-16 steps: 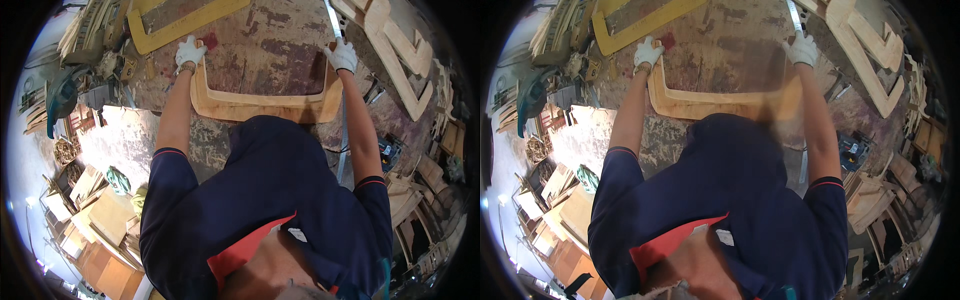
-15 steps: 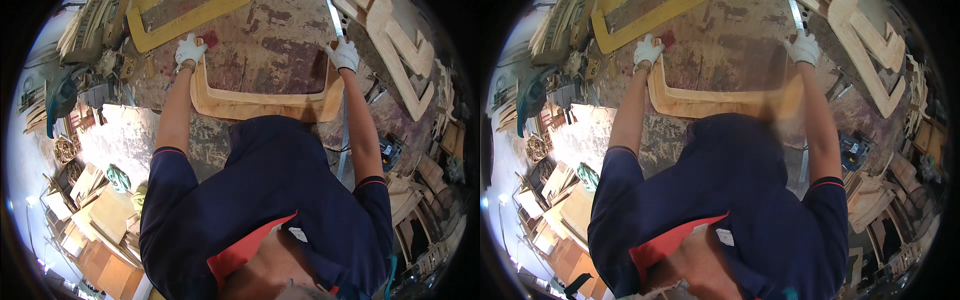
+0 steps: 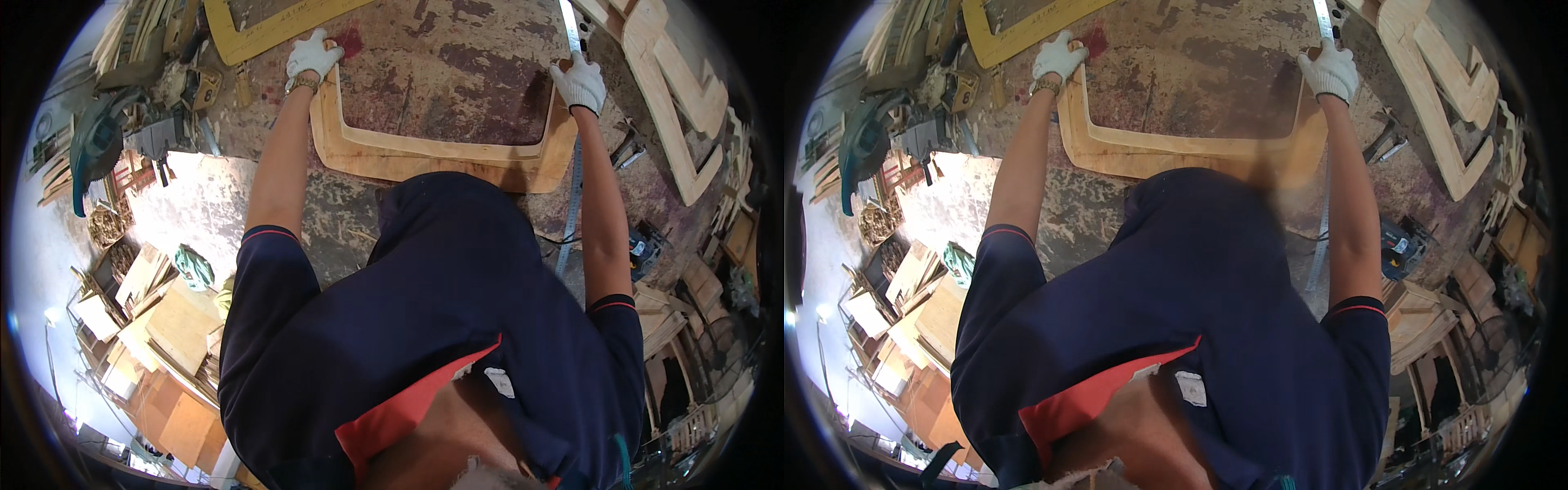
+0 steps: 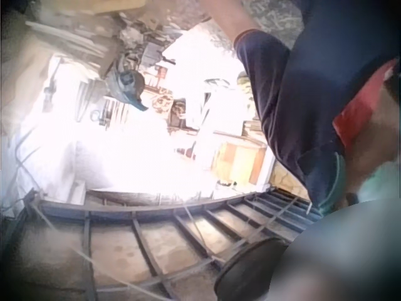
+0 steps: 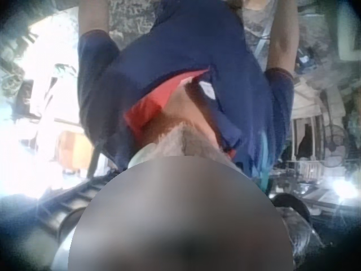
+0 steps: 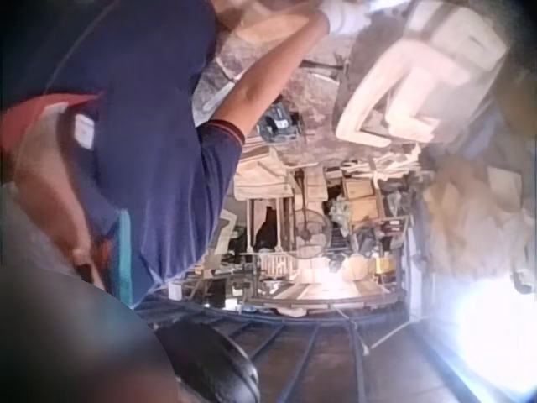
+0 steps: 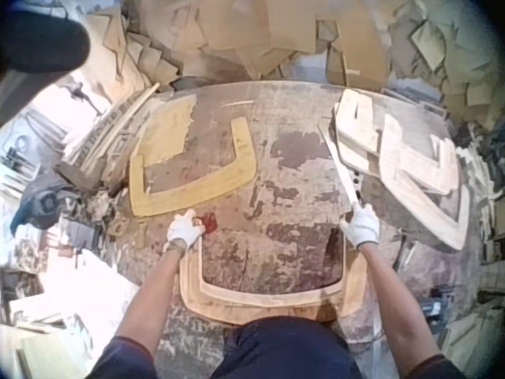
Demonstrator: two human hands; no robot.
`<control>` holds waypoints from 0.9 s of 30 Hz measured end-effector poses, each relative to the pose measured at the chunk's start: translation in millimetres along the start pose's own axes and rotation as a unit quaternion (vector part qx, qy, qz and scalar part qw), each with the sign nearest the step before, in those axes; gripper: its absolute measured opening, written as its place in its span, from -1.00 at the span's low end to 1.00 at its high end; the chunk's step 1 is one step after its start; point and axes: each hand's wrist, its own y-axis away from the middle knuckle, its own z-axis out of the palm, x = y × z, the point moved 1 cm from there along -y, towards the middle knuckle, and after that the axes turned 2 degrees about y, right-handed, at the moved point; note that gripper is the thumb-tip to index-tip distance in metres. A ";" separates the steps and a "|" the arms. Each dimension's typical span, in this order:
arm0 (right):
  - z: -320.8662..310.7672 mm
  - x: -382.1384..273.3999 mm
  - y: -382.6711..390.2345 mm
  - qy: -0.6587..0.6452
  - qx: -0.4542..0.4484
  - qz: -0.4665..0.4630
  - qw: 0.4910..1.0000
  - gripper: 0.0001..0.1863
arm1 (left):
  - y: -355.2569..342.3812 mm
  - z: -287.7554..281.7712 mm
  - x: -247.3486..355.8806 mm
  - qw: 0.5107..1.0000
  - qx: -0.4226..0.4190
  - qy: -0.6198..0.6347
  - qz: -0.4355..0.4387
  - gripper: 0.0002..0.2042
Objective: The person measures and marks a U-shaped wooden piece with a ruler and marker, then uses a handheld power sander to smooth its edges and surfaces. The person flips the piece to work on different sides and continues sanding until the clip ends.
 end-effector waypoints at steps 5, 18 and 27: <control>4.5 3.1 -0.1 0.007 0.019 -0.020 1.000 -0.24 | 8.3 -0.7 4.8 1.000 -0.001 -0.005 0.008 -0.34; -41.4 43.8 50.3 -0.136 0.101 -0.040 0.985 -0.03 | 15.5 -9.5 3.2 1.000 0.021 0.015 0.003 -0.07; -269.4 273.1 286.2 -0.054 0.475 0.128 0.869 -0.43 | 119.7 19.5 146.3 0.879 0.251 0.037 0.405 -0.44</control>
